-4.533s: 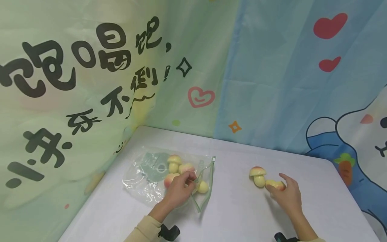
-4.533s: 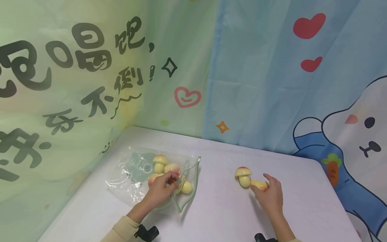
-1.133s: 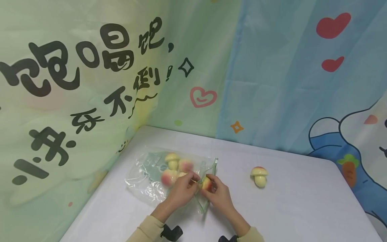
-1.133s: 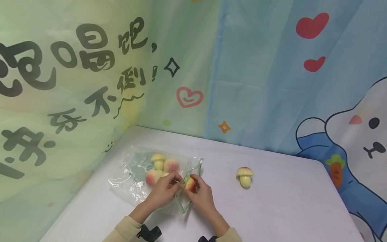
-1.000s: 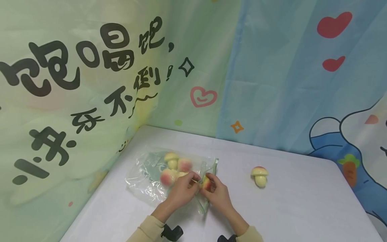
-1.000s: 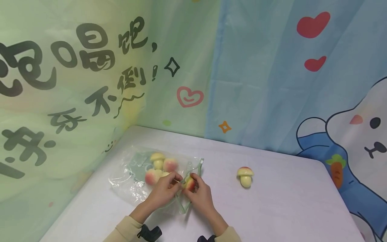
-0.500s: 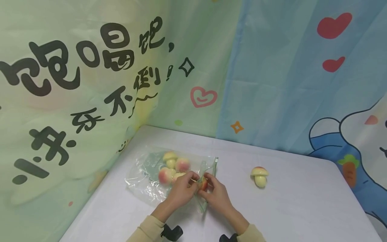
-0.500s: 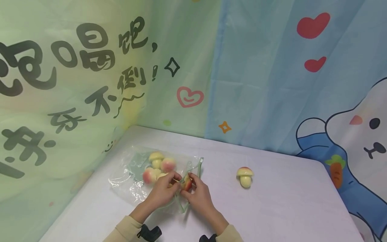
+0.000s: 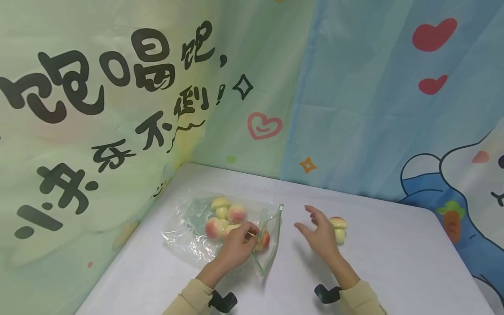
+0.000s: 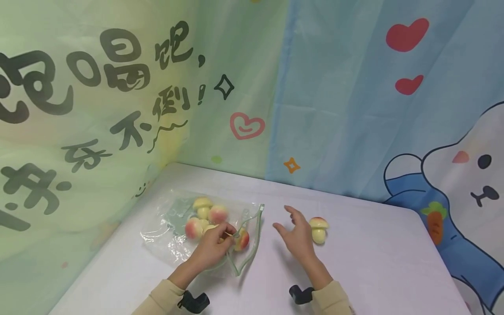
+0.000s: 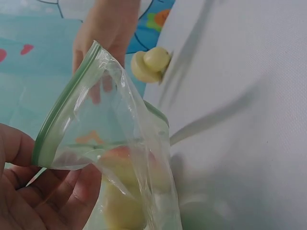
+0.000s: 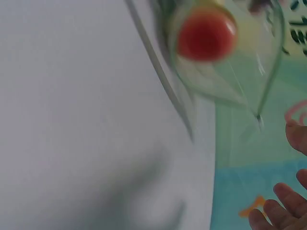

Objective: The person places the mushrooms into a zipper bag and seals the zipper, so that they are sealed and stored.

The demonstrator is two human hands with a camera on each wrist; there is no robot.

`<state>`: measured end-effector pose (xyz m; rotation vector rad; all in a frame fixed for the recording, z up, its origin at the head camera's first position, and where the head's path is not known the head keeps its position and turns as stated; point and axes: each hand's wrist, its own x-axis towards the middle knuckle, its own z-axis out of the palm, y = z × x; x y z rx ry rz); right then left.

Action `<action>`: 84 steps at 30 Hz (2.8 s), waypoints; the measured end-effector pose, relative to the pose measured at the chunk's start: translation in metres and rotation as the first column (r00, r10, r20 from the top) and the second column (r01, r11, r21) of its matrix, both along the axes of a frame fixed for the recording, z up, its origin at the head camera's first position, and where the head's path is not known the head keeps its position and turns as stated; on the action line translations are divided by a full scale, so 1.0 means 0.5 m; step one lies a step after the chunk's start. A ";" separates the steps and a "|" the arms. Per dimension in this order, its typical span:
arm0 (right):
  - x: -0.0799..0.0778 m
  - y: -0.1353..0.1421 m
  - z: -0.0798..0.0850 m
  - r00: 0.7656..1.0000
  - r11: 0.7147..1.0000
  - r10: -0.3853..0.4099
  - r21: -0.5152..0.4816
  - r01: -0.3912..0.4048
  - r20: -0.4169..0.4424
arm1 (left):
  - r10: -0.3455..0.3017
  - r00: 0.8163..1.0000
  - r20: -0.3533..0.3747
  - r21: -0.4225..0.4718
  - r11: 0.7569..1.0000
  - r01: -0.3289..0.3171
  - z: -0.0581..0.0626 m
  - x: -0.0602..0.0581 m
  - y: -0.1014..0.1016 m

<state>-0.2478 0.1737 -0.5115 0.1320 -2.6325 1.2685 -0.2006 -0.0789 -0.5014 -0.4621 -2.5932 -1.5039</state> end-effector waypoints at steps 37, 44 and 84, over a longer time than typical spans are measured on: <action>-0.032 0.191 -0.056 0.934 0.970 -0.230 0.140 0.198 0.275 | 0.031 1.000 0.006 -0.033 0.999 -0.030 -0.009 -0.001 -0.011; -0.019 0.177 -0.052 0.953 0.980 -0.162 0.158 0.124 0.256 | 0.030 0.999 -0.020 -0.031 0.999 -0.031 -0.008 -0.004 -0.013; 0.076 -0.070 -0.041 0.978 0.980 0.049 -0.197 -0.008 0.205 | 0.022 0.999 0.044 -0.039 0.999 -0.020 -0.009 -0.004 -0.009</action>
